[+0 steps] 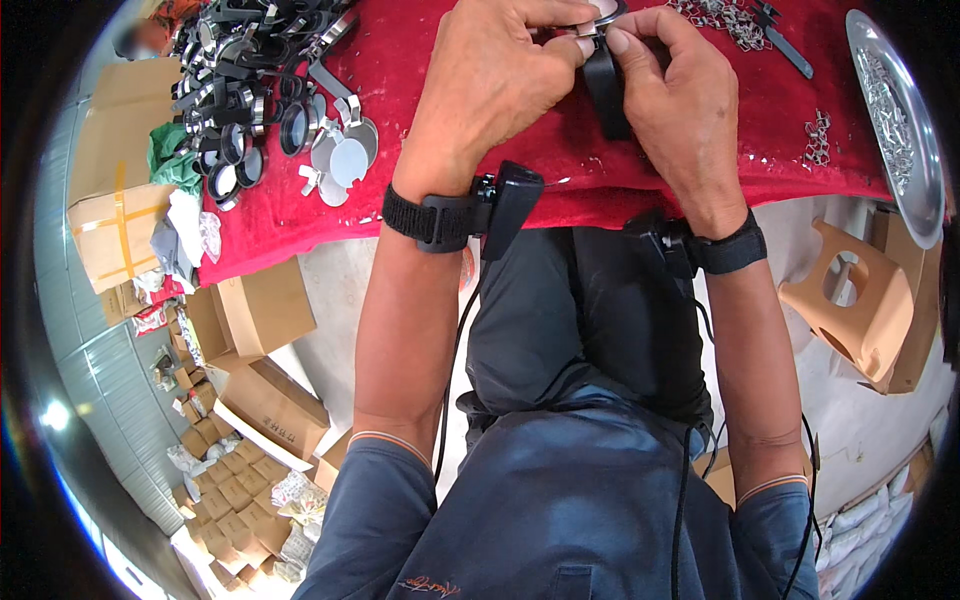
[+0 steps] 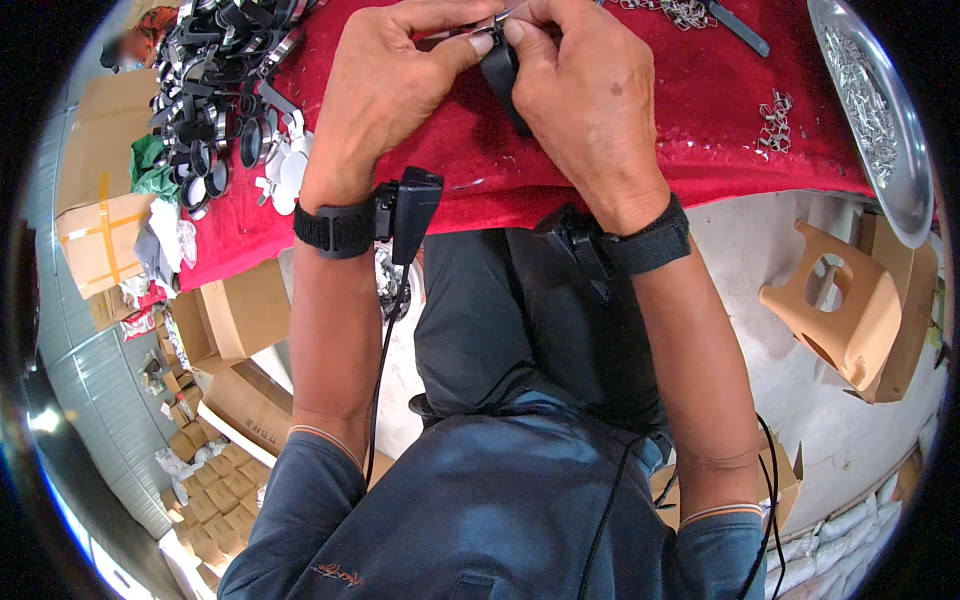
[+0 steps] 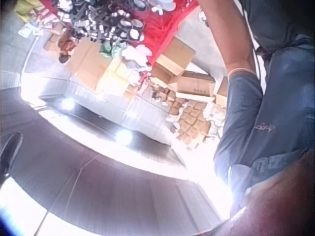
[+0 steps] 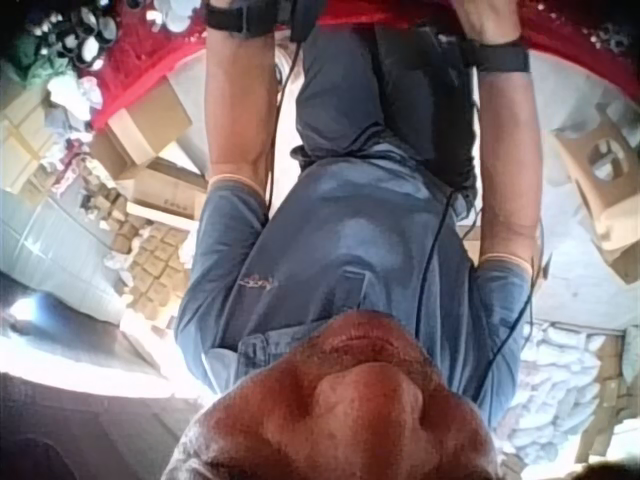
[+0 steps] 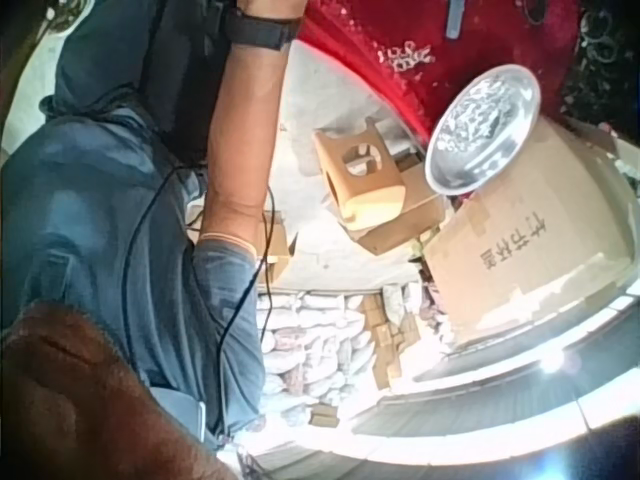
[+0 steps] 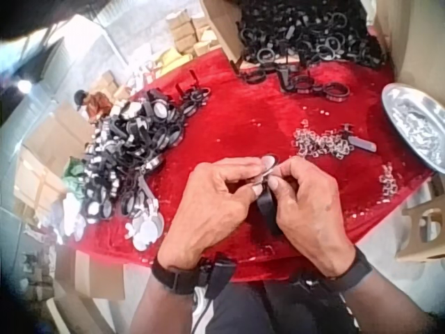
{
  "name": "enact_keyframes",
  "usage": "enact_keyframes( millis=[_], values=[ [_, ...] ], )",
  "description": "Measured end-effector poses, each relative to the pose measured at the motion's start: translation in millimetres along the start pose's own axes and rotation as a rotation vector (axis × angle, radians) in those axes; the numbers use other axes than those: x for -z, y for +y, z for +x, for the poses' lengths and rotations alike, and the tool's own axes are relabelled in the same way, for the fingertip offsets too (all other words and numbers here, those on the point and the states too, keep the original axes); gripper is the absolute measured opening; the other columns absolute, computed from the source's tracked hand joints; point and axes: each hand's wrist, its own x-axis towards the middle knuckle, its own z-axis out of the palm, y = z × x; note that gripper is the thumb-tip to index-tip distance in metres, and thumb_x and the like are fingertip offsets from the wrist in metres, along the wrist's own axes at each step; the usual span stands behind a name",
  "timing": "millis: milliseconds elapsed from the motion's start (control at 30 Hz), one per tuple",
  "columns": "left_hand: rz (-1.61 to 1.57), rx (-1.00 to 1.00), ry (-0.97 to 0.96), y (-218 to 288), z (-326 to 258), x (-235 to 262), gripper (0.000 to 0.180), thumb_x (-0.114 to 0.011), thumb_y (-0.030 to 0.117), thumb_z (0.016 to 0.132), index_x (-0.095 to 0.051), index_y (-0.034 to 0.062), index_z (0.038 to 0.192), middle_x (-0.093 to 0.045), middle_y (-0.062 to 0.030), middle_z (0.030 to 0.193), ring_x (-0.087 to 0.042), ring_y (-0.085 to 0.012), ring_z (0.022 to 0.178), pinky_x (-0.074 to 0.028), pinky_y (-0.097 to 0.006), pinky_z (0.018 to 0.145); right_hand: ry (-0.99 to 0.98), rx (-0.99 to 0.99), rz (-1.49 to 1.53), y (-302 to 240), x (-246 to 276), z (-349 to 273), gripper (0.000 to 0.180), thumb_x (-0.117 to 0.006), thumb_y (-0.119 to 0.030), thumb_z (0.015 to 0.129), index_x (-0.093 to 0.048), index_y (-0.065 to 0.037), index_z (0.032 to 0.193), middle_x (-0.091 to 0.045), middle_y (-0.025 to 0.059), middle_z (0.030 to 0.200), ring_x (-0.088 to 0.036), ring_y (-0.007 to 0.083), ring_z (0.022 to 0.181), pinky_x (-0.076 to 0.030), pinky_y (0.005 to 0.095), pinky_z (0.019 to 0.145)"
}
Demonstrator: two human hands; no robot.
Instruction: Assembling small plastic and metal components at a workstation.
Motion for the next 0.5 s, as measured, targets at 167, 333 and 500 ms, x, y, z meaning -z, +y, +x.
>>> enact_keyframes(
  millis=[167,333,500],
  values=[
    [-0.002,-0.037,-0.004,-0.1,0.3,-1.2,0.033,-0.072,-0.001,0.097,-0.078,-0.0032,0.129,-0.080,-0.0225,0.128,-0.075,-0.0276,0.123,-0.056,-0.035,0.107,0.136,0.368,-0.120,26.7,-10.7,-0.1,0.006,-0.067,-0.002,0.100,-0.063,0.002,0.098,-0.066,0.0222,0.085,-0.067,0.0412,0.078,-0.053,0.0465,0.072],
    [-0.001,0.011,0.006,-1.3,1.4,-2.8,0.033,-0.072,-0.002,0.097,-0.079,-0.0034,0.129,-0.080,-0.0226,0.127,-0.075,-0.0273,0.122,-0.056,-0.035,0.108,0.143,0.309,-0.079,29.6,-13.6,-3.9,0.005,-0.066,-0.001,0.101,-0.061,0.001,0.101,-0.065,0.0226,0.087,-0.067,0.0437,0.081,-0.053,0.0486,0.074],
    [0.017,0.006,-0.013,4.0,2.0,-3.1,0.033,-0.072,-0.001,0.097,-0.078,-0.0034,0.130,-0.079,-0.0222,0.129,-0.075,-0.0274,0.123,-0.055,-0.035,0.108,0.125,0.175,-0.016,28.8,-11.3,-4.6,0.005,-0.066,-0.002,0.102,-0.062,0.002,0.101,-0.067,0.0210,0.085,-0.068,0.0370,0.077,-0.054,0.0449,0.073]
  ],
)
